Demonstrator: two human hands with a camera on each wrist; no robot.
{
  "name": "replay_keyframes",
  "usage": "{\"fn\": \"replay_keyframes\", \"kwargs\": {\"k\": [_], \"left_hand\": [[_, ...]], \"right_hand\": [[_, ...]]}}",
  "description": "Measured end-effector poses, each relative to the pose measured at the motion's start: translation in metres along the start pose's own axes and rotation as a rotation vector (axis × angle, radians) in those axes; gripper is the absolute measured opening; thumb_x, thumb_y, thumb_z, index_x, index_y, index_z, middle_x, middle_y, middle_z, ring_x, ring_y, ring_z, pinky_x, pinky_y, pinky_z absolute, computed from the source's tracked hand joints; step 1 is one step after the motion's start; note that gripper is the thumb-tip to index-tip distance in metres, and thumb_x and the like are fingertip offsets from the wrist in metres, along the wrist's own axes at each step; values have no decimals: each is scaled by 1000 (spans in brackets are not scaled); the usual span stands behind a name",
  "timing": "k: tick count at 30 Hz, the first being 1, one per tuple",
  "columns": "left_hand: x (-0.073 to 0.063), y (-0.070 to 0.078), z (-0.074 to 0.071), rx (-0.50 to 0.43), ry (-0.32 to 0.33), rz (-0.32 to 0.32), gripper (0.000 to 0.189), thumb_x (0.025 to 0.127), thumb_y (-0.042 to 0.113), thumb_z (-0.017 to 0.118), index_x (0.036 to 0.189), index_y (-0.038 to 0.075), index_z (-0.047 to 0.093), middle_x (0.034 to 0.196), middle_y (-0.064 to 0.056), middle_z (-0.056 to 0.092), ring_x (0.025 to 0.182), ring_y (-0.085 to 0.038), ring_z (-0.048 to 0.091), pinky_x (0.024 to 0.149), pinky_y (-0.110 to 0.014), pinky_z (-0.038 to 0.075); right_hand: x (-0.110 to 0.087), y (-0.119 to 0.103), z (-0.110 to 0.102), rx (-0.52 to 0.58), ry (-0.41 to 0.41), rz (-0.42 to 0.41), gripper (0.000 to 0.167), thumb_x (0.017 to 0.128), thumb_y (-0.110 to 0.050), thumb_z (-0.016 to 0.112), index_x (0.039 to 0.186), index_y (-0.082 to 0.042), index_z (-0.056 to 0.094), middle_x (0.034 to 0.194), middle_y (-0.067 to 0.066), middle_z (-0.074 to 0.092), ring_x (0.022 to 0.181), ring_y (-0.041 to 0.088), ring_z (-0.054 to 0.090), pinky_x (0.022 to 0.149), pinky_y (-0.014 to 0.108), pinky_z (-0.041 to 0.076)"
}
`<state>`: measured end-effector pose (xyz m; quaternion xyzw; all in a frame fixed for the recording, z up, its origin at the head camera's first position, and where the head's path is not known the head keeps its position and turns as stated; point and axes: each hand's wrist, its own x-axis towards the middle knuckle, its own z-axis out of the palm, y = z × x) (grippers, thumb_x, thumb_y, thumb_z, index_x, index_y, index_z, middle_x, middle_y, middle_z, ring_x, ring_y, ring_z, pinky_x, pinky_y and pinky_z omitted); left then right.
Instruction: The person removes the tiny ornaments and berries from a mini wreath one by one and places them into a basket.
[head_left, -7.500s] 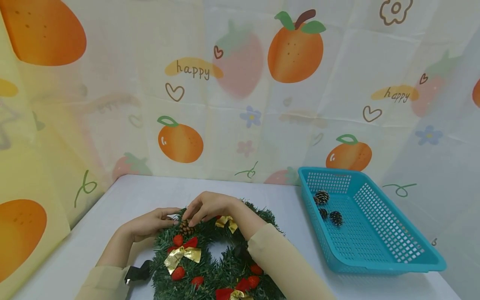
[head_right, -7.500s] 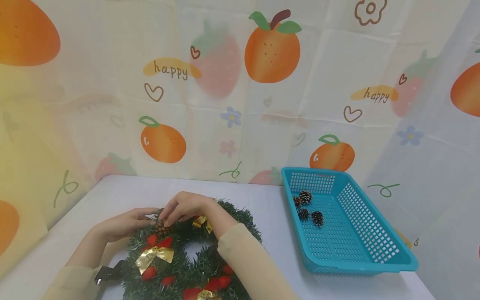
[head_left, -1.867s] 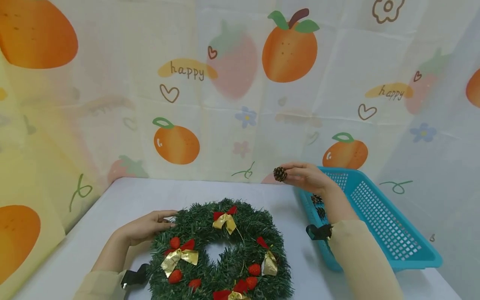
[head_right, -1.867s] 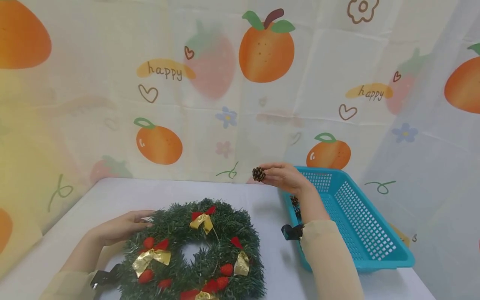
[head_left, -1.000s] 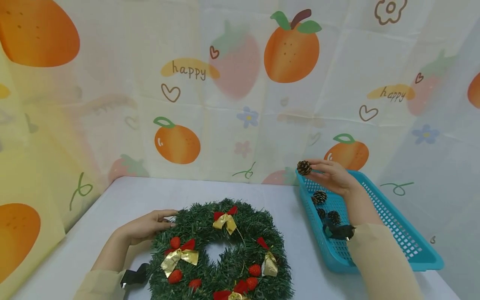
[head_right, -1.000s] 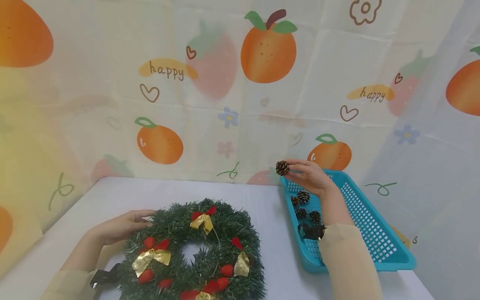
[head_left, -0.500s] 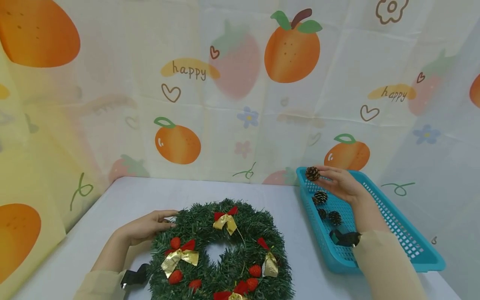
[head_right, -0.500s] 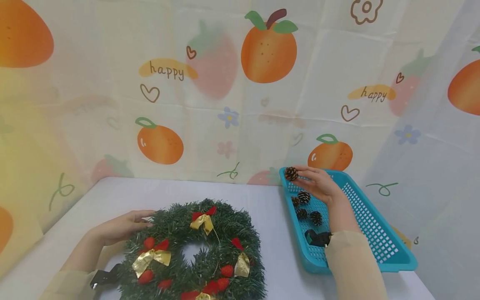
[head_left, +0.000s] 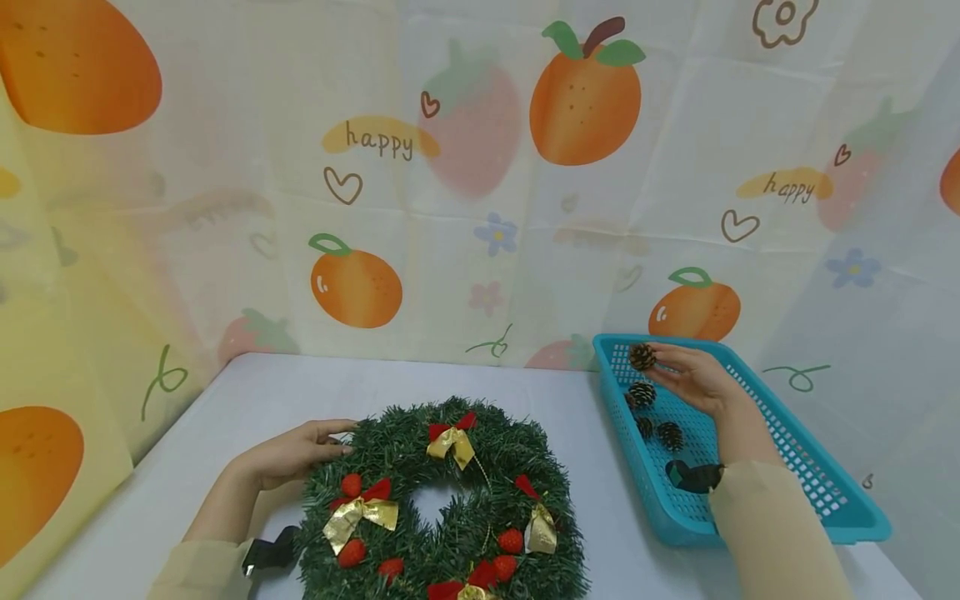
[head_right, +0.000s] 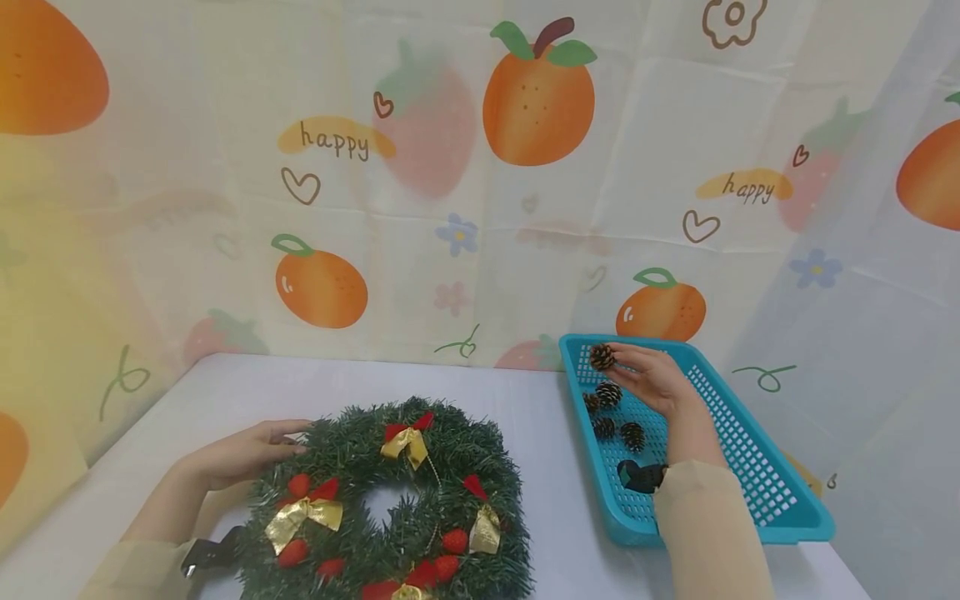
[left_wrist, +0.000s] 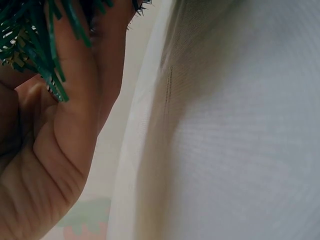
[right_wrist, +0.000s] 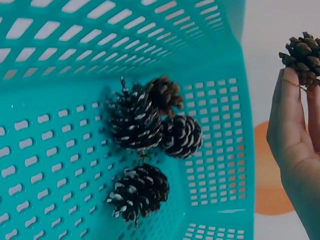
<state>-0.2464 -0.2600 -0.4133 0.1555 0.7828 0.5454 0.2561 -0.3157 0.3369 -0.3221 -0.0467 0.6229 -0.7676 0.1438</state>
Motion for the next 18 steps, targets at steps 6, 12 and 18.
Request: {"fn": "replay_keyframes", "kwargs": {"k": [6,12,18], "left_hand": [[0,-1,-1,13,4,10,68,104,23,50,156,-4,17,148,-42,34,51,-8,19,50,-20,30],[-1,-2,-2,7,6,7,67,104,22,50,157,-3,17,149,-43,32,50,-8,18,50,-19,30],[0,-4,-3,3,5,9,69,103,24,52,157,-3,17,150,-44,30,51,-7,20,51,-20,31]], "right_hand": [[0,5,-6,-90,66,27,16,100,-15,58,103,-25,70,104,-13,66,98,6,65,91,21,55],[3,10,-13,-168,135,95,48,99,-21,61,144,-15,46,119,-12,53,124,17,48,99,23,52],[3,13,-19,-226,200,172,67,101,-19,57,157,-2,23,159,15,27,115,12,53,98,23,52]]}}
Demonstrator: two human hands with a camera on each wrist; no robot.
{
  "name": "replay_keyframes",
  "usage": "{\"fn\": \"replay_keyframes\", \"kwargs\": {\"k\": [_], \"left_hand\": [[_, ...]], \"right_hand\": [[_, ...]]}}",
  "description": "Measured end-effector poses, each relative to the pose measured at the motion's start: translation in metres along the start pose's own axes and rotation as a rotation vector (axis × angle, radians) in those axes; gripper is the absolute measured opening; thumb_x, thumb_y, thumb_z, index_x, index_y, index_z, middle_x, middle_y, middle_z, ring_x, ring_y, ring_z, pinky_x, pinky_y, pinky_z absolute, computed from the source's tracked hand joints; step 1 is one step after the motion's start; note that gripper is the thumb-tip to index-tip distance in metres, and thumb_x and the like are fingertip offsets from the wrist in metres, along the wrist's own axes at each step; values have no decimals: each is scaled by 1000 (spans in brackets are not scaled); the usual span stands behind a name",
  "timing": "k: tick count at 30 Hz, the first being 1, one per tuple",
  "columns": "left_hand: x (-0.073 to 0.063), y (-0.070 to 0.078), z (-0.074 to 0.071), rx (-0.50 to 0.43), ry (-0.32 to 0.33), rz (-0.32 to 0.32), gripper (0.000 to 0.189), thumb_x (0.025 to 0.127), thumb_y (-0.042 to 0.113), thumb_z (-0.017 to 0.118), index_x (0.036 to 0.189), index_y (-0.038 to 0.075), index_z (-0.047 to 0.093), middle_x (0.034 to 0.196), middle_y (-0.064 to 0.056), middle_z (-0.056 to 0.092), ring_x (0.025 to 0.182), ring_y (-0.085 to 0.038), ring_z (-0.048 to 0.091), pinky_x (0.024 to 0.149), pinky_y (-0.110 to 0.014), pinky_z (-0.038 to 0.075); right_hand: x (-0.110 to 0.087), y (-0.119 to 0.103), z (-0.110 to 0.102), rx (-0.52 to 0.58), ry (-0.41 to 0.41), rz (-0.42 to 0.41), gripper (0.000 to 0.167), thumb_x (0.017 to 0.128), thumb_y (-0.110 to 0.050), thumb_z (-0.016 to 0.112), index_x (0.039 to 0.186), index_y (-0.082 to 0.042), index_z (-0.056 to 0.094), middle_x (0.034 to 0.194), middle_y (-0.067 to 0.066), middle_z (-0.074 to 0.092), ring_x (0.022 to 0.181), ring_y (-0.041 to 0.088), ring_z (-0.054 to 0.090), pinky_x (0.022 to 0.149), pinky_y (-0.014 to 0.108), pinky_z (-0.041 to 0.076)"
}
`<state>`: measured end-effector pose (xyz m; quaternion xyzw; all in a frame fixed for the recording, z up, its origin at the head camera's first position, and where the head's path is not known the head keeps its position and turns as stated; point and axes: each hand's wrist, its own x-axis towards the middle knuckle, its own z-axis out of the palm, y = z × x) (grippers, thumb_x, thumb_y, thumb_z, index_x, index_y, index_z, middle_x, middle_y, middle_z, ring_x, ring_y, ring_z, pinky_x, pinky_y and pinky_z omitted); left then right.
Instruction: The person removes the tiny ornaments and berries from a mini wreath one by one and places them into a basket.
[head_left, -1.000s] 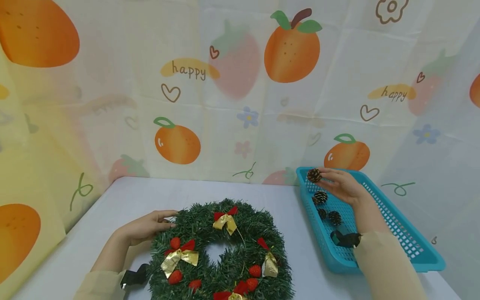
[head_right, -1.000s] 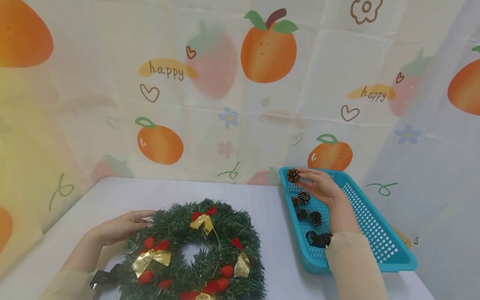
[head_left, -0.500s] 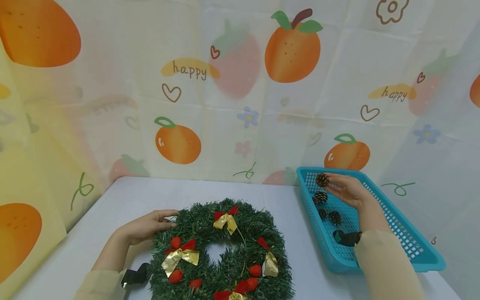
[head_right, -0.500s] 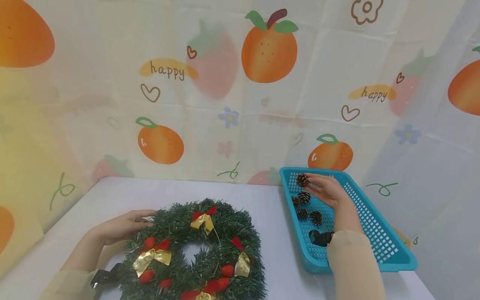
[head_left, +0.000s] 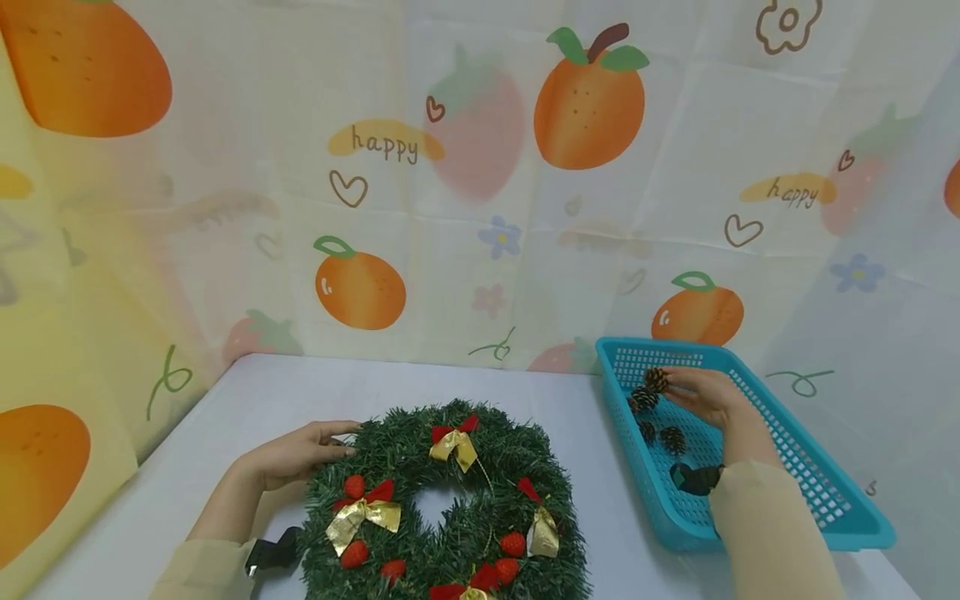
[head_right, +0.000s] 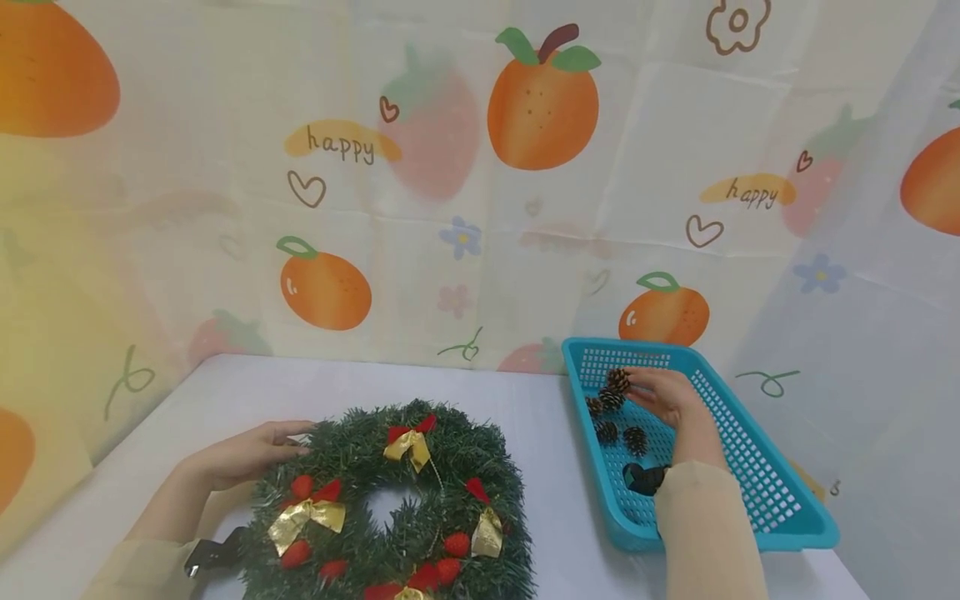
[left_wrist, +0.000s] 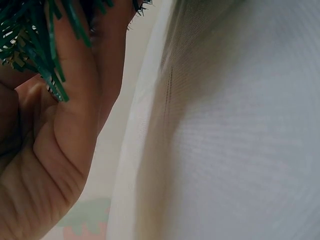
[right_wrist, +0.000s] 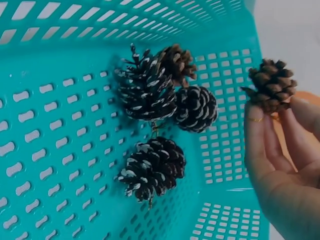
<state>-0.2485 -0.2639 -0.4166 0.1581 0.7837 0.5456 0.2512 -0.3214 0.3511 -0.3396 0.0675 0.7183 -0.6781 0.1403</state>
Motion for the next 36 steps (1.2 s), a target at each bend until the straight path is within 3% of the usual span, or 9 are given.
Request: {"fn": "replay_keyframes", "kwargs": {"k": [5,11,13,17,21,24,29,32,36], "left_hand": [[0,-1,0,1,0,11,69,103,24,52,157,-4,16,149,-44,31,49,-6,20,49,-19,30],[1,-2,0,-8,1,4,70,103,24,52,157,-3,16,150,-44,31,50,-8,20,50,-20,30],[1,-2,0,-12,0,2,70,103,24,53,157,-3,17,150,-43,30,50,-8,20,51,-20,31],[0,0,1,-11,3,2,71,103,25,53,157,-3,17,149,-43,31,50,-7,20,50,-20,31],[0,0,1,-5,7,0,71,103,25,53,157,-3,17,149,-44,31,50,-7,21,49,-19,30],[-1,0,2,1,10,-2,70,103,25,53,157,-3,17,149,-44,31,49,-6,21,49,-19,30],[-1,1,1,1,11,0,70,103,25,52,157,-3,17,149,-44,30,49,-6,20,49,-18,30],[-1,1,1,1,9,1,70,103,25,52,157,-3,17,149,-44,30,48,-6,20,49,-18,30],[-1,1,2,2,1,8,70,103,24,52,156,-4,17,149,-44,30,48,-5,20,49,-18,30]], "right_hand": [[0,4,-2,-40,7,37,67,102,-19,54,156,1,21,167,18,6,91,-3,60,99,25,52],[-1,6,-2,-85,11,61,58,102,-15,53,154,-1,31,167,20,4,129,22,47,100,27,52],[-1,7,-2,-102,17,69,57,102,-14,53,153,0,33,166,21,7,130,25,44,96,26,54],[-1,8,-2,-146,37,83,59,100,-14,56,152,1,33,160,22,27,107,11,57,92,25,55],[0,8,-3,-130,38,89,61,100,-11,55,153,3,29,129,11,58,92,5,65,92,26,56],[1,9,-3,-117,36,90,62,101,-11,54,155,3,25,114,-1,61,91,6,67,92,26,56],[0,7,-2,-97,33,78,63,100,-12,56,155,1,26,140,16,50,93,5,66,92,25,56],[-1,5,-2,-43,19,67,42,100,-14,56,142,-9,53,128,12,60,93,5,66,92,25,56],[-2,2,-3,24,-12,58,21,101,-17,56,94,-25,74,93,-8,68,88,7,68,89,24,57]]}}
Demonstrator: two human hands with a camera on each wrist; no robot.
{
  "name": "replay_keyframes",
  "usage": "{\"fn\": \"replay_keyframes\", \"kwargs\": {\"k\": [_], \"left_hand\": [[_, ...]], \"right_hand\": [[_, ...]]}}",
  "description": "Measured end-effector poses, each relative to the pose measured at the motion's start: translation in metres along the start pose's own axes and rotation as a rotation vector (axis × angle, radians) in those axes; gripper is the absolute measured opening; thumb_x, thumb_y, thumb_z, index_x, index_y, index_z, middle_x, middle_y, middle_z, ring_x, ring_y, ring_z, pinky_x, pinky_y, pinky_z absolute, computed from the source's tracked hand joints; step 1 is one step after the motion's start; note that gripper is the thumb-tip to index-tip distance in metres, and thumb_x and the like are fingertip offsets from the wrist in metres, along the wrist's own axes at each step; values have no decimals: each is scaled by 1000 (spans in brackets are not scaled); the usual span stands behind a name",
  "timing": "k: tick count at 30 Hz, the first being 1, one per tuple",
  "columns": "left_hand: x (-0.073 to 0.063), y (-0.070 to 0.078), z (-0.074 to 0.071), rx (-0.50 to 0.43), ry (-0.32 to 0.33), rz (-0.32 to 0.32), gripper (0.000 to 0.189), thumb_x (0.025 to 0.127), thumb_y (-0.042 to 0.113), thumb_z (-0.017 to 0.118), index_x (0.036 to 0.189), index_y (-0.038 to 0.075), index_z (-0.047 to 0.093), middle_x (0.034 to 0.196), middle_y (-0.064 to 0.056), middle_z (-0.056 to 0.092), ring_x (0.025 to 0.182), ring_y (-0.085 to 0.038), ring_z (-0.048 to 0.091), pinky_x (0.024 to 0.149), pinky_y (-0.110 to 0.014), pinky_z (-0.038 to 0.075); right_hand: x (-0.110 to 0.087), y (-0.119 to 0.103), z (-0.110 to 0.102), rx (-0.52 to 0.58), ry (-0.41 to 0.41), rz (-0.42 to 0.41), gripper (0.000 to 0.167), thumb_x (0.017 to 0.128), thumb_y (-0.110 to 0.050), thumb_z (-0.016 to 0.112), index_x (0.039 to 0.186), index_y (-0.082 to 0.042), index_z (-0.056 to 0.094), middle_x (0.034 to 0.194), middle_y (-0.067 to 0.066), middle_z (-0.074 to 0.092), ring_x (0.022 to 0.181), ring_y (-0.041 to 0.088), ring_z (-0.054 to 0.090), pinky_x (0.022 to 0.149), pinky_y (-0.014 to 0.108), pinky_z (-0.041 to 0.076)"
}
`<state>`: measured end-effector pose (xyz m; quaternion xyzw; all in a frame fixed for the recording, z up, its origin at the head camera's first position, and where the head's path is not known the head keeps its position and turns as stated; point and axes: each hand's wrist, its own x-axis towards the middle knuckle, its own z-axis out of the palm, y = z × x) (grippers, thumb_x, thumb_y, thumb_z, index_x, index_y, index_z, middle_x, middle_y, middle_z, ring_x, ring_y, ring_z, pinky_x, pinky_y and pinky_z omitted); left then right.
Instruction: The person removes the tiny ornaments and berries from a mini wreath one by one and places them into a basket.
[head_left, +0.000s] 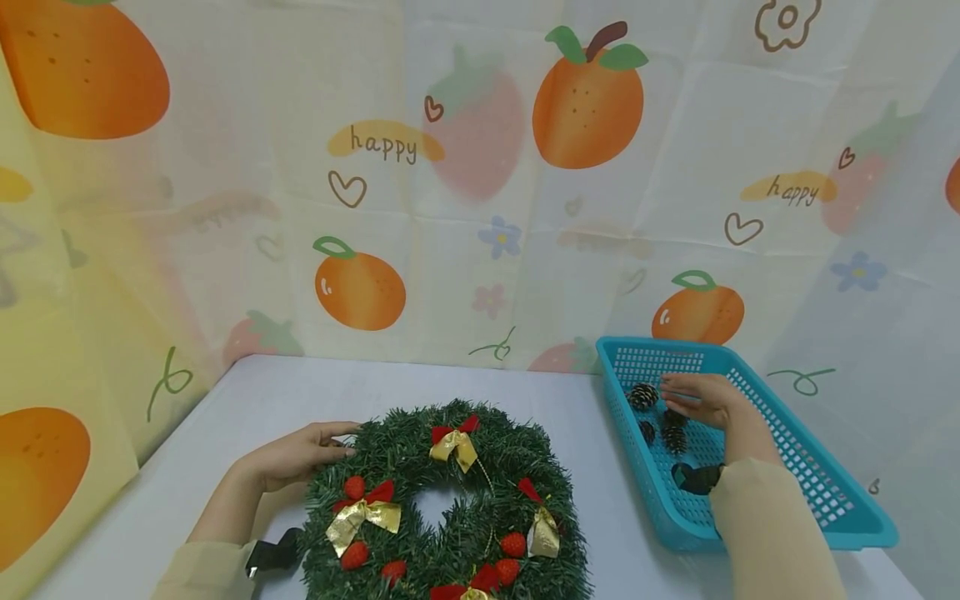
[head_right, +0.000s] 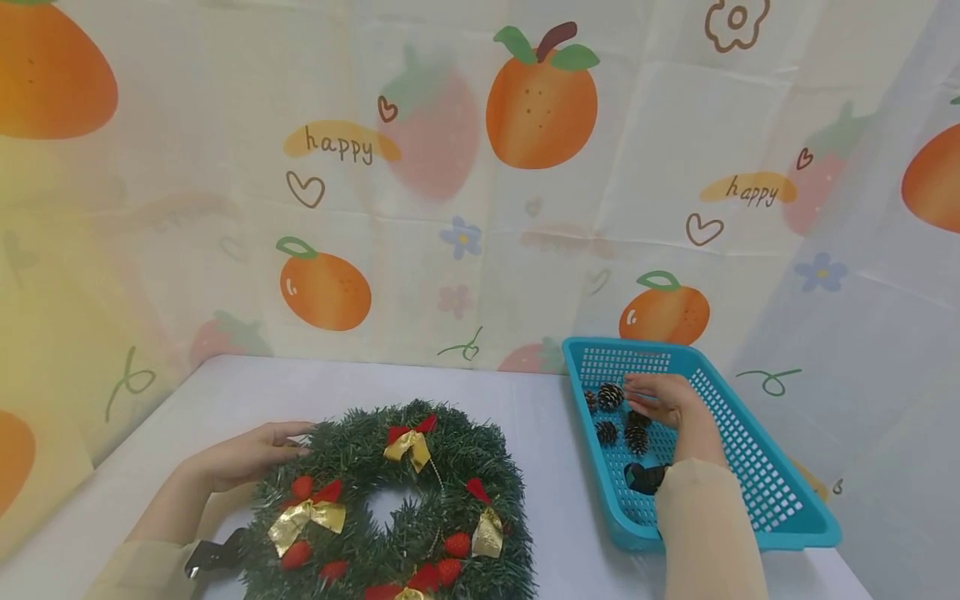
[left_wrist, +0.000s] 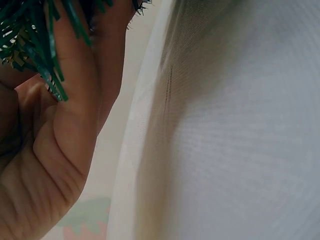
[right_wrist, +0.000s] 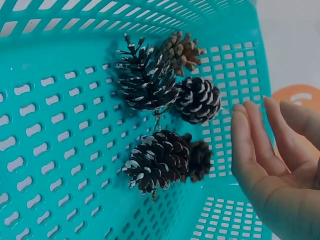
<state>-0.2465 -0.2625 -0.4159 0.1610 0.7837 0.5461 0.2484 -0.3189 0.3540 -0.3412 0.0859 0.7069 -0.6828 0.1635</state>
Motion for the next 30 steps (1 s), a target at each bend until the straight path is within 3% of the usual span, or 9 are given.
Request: {"fn": "replay_keyframes", "kwargs": {"k": [3,9,16,21,30], "left_hand": [[0,0,1,-8,-5,7,69,104,23,51,156,-5,17,149,-45,31,48,-5,19,48,-19,29],[0,1,3,-24,-7,9,68,104,21,51,156,-4,17,149,-44,31,47,-6,18,48,-20,29],[1,0,2,-7,-5,4,69,104,23,51,156,-5,16,149,-44,31,48,-7,18,49,-20,30],[1,-1,1,0,1,-10,69,104,24,51,157,-3,16,150,-44,30,49,-8,17,49,-20,30],[1,1,1,5,-1,0,68,104,22,50,157,-4,16,149,-44,31,49,-8,18,49,-20,30]], "right_hand": [[-1,-1,0,21,-17,-3,26,102,-17,55,87,-26,74,88,-8,70,85,7,68,88,24,57],[-2,-3,0,38,-10,-10,19,101,-17,55,108,-19,73,92,-7,70,89,7,69,92,26,56],[-3,-9,-1,74,-44,-40,29,103,-16,52,86,-27,74,92,-8,71,91,7,69,96,26,54],[-6,-16,-1,117,-80,-68,31,104,-16,50,88,-27,75,92,-8,73,92,7,70,93,25,55],[-9,-30,6,102,-103,-136,18,102,-17,55,99,-25,72,98,-10,71,97,6,69,92,22,55]]}}
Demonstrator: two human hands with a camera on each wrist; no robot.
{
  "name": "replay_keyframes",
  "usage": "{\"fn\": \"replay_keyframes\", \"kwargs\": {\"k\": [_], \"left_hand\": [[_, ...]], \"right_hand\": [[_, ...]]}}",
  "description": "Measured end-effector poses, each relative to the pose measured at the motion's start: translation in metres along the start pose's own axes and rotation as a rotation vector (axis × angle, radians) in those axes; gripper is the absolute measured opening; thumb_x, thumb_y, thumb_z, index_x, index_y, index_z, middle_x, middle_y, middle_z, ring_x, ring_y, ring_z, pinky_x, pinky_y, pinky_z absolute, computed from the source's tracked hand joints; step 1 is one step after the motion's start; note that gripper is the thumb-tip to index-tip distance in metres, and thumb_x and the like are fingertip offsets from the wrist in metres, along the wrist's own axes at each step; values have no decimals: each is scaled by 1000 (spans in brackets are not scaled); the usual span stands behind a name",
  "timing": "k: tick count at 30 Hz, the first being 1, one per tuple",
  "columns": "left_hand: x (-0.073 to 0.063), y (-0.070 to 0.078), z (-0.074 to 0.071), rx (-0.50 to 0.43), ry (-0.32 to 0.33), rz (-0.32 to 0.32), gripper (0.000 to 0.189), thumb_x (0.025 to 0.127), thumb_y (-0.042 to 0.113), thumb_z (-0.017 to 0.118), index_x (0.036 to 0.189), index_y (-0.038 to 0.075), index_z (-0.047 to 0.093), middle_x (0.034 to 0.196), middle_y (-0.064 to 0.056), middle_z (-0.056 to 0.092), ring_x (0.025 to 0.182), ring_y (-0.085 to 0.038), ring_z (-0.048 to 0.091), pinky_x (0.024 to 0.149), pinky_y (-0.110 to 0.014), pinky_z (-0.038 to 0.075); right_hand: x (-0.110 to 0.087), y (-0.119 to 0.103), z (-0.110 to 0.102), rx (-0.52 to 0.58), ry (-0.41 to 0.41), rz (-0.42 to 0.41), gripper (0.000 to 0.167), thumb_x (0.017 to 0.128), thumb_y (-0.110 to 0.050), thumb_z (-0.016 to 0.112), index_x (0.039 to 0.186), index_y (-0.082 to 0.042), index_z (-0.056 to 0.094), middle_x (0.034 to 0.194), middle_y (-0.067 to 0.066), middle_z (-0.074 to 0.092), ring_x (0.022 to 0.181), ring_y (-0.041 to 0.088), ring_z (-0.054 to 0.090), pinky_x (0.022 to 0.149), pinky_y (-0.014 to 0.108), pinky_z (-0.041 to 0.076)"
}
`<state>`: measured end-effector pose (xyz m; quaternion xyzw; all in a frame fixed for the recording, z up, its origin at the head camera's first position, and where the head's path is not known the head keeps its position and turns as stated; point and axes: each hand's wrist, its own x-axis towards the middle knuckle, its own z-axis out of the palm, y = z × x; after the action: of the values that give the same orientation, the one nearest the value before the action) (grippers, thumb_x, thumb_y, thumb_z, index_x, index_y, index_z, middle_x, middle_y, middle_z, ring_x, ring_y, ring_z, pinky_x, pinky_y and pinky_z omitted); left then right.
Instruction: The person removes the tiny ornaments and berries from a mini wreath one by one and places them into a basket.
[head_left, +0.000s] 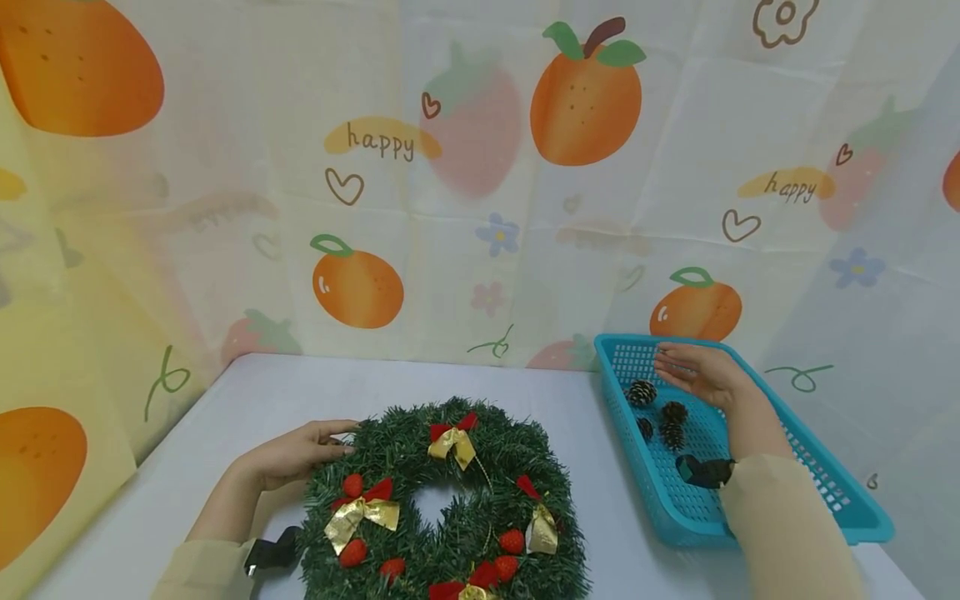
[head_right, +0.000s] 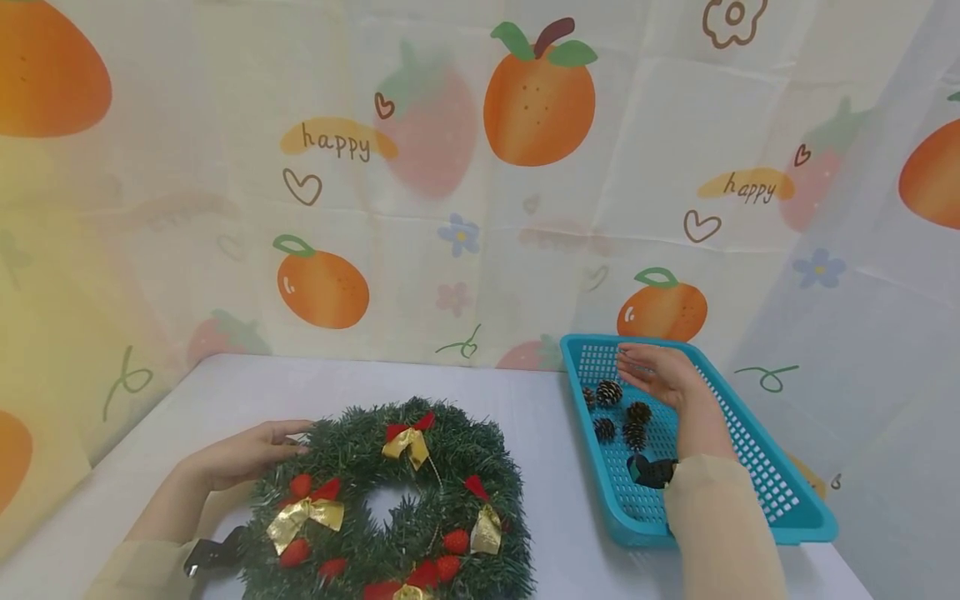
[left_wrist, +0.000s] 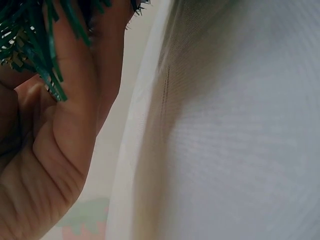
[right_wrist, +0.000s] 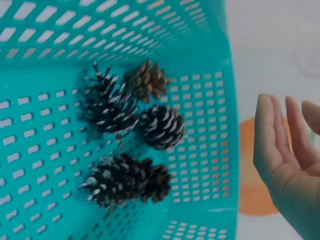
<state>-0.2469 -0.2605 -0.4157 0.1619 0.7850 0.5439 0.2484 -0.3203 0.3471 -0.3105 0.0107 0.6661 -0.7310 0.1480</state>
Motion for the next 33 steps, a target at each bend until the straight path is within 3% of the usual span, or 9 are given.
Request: {"fn": "replay_keyframes", "kwargs": {"k": [3,5,10,12,17,33], "left_hand": [[-1,0,-1,0,8,-11,67,104,21,50,157,-3,16,149,-44,31,49,-7,18,49,-20,30],[-1,-1,-1,-1,10,-17,67,104,22,50,157,-3,16,150,-43,30,49,-7,18,50,-19,31],[-1,1,0,-9,-1,-2,68,104,21,49,157,-4,15,150,-44,29,51,-8,18,50,-21,31],[-1,1,0,-11,-5,2,68,104,22,50,157,-4,15,149,-44,30,51,-8,19,50,-21,30],[-1,2,0,-4,-2,-3,68,104,23,50,156,-4,16,149,-44,32,49,-7,19,49,-20,30],[-1,2,0,-4,12,-19,71,103,27,53,157,-1,18,151,-44,28,48,-8,18,48,-19,30]], "right_hand": [[0,-6,6,-7,-33,-28,17,102,-17,54,102,-25,68,100,-10,72,98,6,69,90,22,56],[-1,-10,10,-15,-47,-42,23,103,-18,53,123,-19,63,100,-10,73,98,6,70,90,22,56],[-4,-19,21,-46,-85,-83,25,103,-15,52,126,-17,63,104,-11,72,101,6,69,90,22,56],[-6,-21,25,-48,-101,-99,19,103,-14,51,109,-22,67,105,-11,72,102,6,69,91,23,56],[-11,-27,33,-16,-126,-127,20,103,-14,52,120,-16,61,107,-8,73,102,7,70,92,24,56],[-23,-32,50,9,-205,-194,24,104,-12,48,114,-18,69,111,-5,74,105,9,71,92,25,56]]}}
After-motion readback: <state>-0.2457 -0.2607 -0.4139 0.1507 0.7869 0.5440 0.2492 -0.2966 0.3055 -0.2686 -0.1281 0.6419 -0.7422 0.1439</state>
